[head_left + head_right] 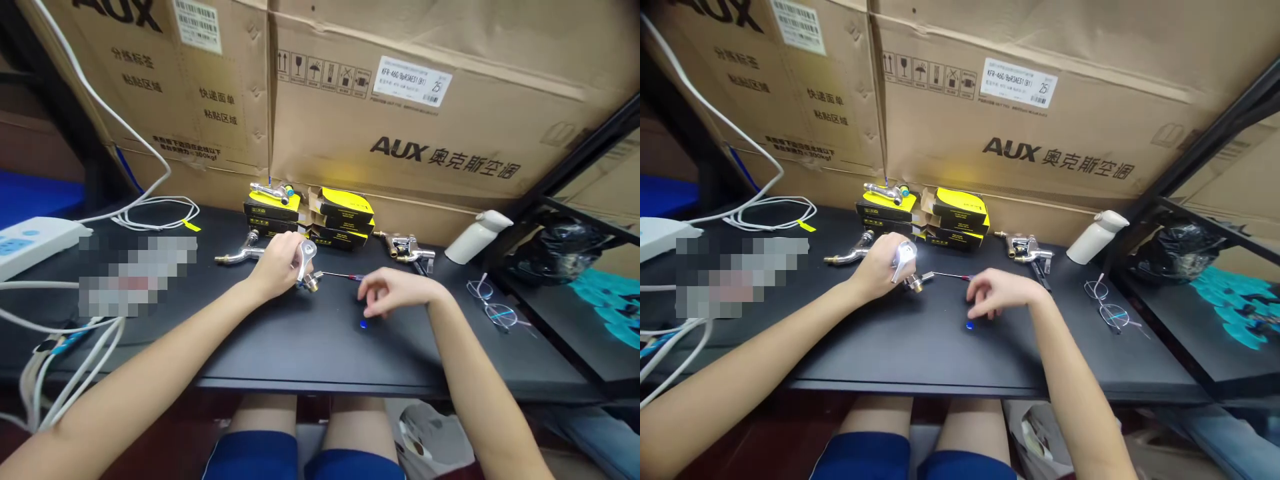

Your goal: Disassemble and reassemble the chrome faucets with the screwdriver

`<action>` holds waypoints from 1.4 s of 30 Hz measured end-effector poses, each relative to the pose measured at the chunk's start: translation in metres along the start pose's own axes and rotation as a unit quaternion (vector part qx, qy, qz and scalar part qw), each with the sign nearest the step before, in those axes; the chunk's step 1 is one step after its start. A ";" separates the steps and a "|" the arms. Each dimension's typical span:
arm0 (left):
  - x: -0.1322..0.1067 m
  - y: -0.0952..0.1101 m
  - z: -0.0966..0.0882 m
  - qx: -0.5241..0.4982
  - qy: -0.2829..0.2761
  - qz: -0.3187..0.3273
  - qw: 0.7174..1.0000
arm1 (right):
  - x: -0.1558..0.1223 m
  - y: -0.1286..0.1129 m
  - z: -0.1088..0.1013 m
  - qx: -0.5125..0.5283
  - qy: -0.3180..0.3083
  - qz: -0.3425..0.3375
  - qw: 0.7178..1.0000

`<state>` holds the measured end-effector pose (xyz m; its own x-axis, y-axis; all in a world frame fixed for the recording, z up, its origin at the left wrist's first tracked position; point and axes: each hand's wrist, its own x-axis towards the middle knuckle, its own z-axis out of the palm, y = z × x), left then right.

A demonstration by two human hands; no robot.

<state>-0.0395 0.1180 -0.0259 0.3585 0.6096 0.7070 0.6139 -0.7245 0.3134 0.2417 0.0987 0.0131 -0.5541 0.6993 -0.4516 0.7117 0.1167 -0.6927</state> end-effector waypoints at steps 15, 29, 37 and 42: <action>-0.003 0.005 0.000 0.020 -0.043 0.123 0.991 | 0.003 -0.014 0.026 -0.040 0.046 -0.077 0.995; -0.005 0.018 0.002 0.036 -0.050 0.199 0.978 | 0.034 -0.038 0.090 0.199 0.416 -0.348 0.816; -0.012 0.045 -0.002 0.024 -0.020 0.083 0.996 | 0.034 -0.032 0.105 -0.043 0.535 -0.441 0.719; -0.011 0.028 0.000 0.032 0.018 0.109 0.993 | 0.040 -0.027 0.102 -0.135 0.465 -0.435 0.759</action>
<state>-0.0265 0.0911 -0.0246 0.4627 0.4283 0.7762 0.5685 -0.8152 0.1108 0.1561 0.0518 -0.0439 -0.4102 0.4564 0.7896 0.3838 0.8718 -0.3045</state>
